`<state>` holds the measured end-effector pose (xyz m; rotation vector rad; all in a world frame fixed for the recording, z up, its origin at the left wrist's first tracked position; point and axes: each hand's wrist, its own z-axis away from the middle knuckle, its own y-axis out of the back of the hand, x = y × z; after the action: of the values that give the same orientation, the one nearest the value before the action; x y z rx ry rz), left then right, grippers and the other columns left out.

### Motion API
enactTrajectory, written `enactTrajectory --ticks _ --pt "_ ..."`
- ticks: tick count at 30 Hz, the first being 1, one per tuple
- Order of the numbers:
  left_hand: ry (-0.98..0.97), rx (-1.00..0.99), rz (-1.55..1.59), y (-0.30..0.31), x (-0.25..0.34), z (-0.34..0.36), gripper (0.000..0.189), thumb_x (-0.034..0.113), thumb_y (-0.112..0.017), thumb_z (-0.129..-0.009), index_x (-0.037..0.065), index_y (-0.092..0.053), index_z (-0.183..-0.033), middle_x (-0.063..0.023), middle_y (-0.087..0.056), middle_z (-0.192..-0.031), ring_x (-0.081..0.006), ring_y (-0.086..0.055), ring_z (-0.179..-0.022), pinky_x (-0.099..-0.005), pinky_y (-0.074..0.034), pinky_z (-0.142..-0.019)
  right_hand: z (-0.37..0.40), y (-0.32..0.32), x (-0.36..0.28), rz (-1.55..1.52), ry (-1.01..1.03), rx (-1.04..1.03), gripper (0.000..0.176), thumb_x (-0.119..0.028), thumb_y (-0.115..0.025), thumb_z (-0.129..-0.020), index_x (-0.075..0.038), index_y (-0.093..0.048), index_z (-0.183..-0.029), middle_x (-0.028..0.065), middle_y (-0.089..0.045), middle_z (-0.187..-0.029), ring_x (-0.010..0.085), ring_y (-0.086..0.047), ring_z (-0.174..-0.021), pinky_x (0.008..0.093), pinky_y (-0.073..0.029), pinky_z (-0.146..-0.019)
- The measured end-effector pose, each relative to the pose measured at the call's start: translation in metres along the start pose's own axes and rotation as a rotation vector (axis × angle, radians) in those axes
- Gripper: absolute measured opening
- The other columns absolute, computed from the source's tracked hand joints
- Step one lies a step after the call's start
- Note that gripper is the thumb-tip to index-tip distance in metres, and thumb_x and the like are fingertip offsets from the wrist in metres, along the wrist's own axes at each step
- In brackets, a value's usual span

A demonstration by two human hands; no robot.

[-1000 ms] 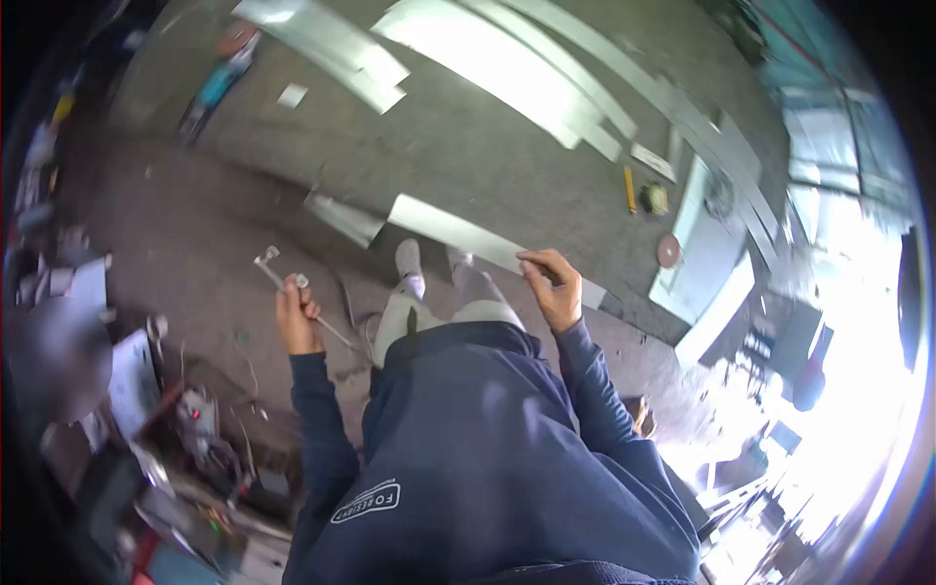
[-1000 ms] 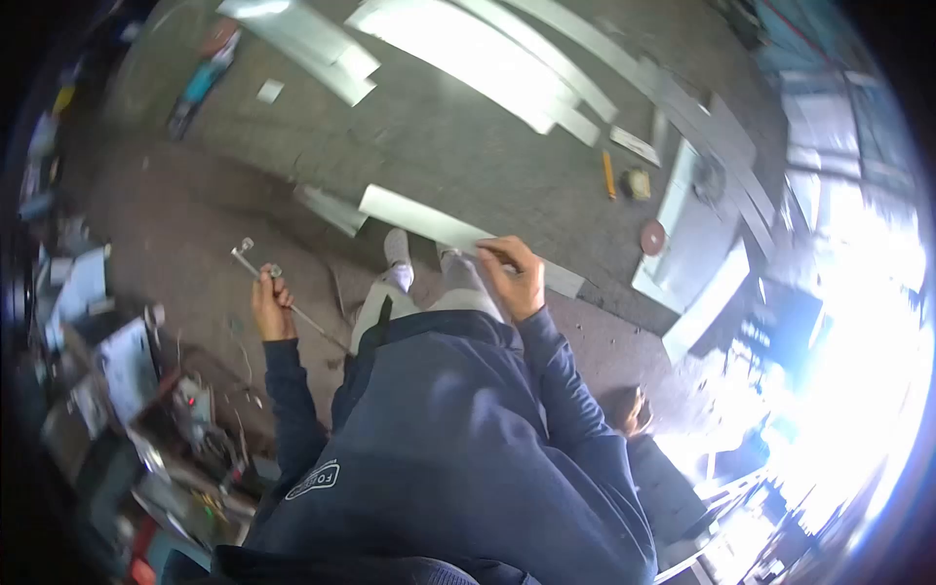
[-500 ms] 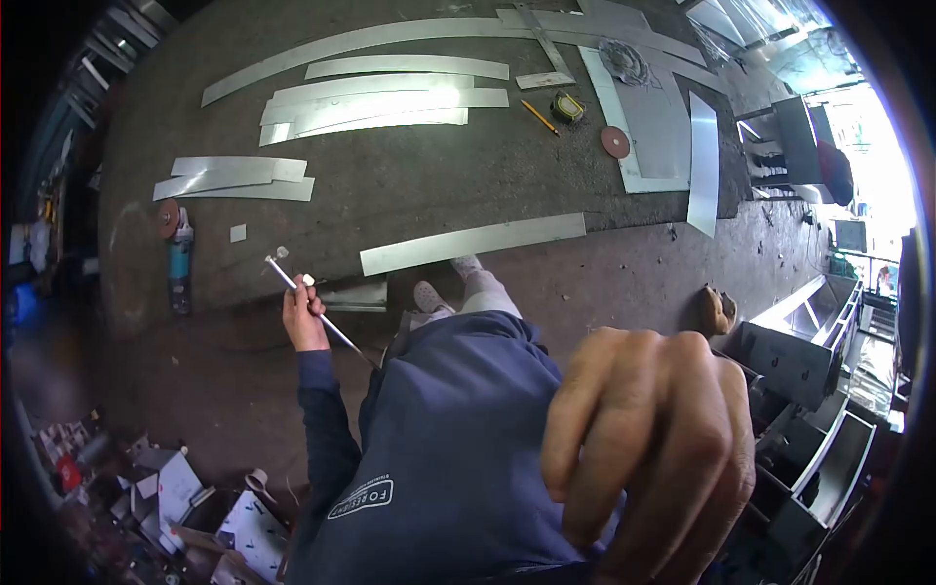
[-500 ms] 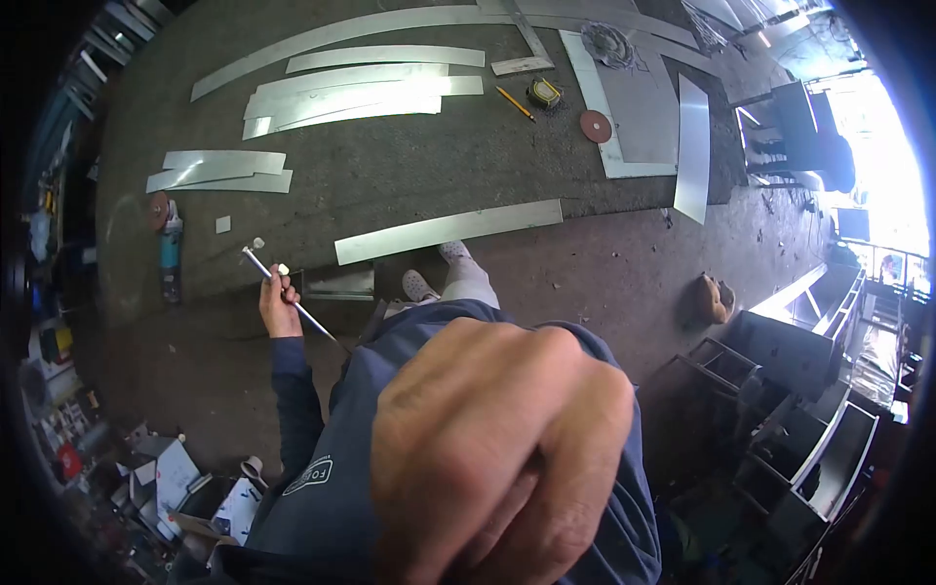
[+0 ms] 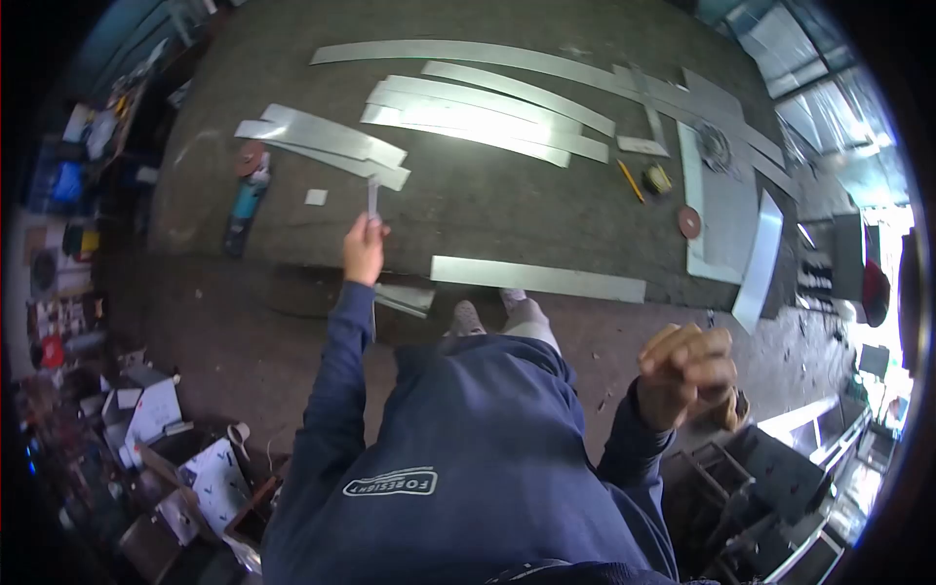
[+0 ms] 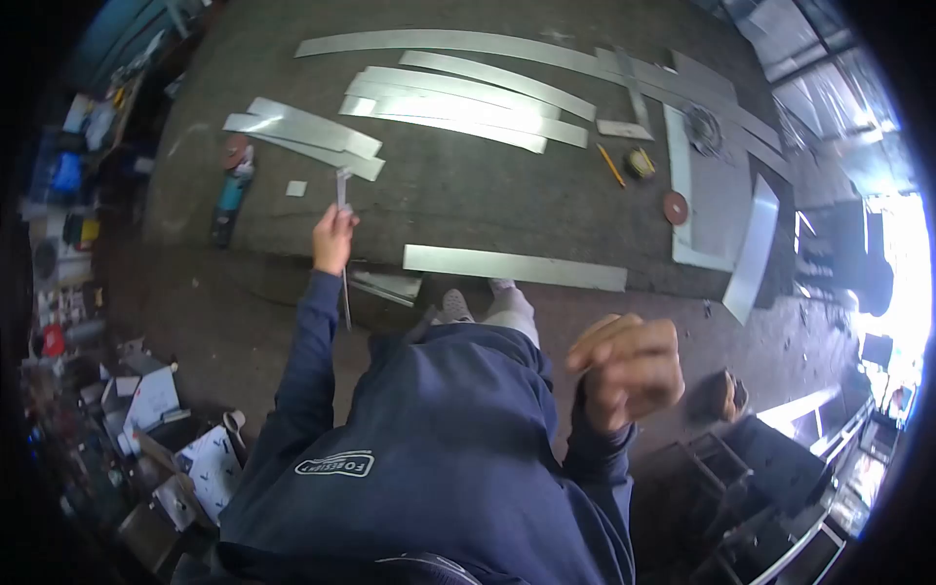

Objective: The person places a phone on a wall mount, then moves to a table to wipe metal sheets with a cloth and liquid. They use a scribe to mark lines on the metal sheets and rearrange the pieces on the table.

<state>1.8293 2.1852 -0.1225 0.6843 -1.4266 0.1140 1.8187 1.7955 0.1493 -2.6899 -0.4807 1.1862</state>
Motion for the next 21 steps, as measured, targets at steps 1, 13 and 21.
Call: enactTrajectory --ticks 1,13,21 --pt "-0.114 0.014 -0.250 -0.004 0.026 -0.007 0.028 0.026 -0.054 -0.099 0.003 -0.063 -0.113 -0.0094 -0.071 -0.083 -0.0192 -0.068 -0.070 -0.0309 -0.050 -0.064 0.011 0.011 0.009 -0.032 -0.004 -0.009 0.018 -0.018 -0.067 -0.093 -0.001 -0.063 -0.095 0.0137 -0.059 -0.092 0.0227 -0.064 -0.071 0.0308 -0.055 -0.059" --pt "-0.453 -0.351 -0.724 -0.149 0.057 -0.029 0.032 0.023 -0.068 -0.087 0.014 -0.068 -0.118 -0.0127 -0.062 -0.112 -0.0331 -0.058 -0.108 -0.0436 -0.050 -0.091 0.024 0.103 0.143 0.546 -0.574 0.024 0.015 0.002 -0.057 -0.094 0.002 -0.065 -0.107 0.0109 -0.065 -0.097 0.0159 -0.065 -0.082 0.0270 -0.054 -0.070" --pt "0.297 0.728 -0.909 -0.015 -0.015 -0.056 0.056 0.028 -0.070 -0.084 0.007 -0.052 -0.133 -0.0288 -0.037 -0.144 -0.0452 -0.033 -0.136 -0.0540 -0.032 -0.110 -0.011 0.094 0.283 0.785 -0.410 -0.535 0.036 -0.006 -0.068 -0.087 -0.001 -0.063 -0.123 0.0175 -0.065 -0.119 0.0323 -0.063 -0.109 0.0390 -0.051 -0.093"
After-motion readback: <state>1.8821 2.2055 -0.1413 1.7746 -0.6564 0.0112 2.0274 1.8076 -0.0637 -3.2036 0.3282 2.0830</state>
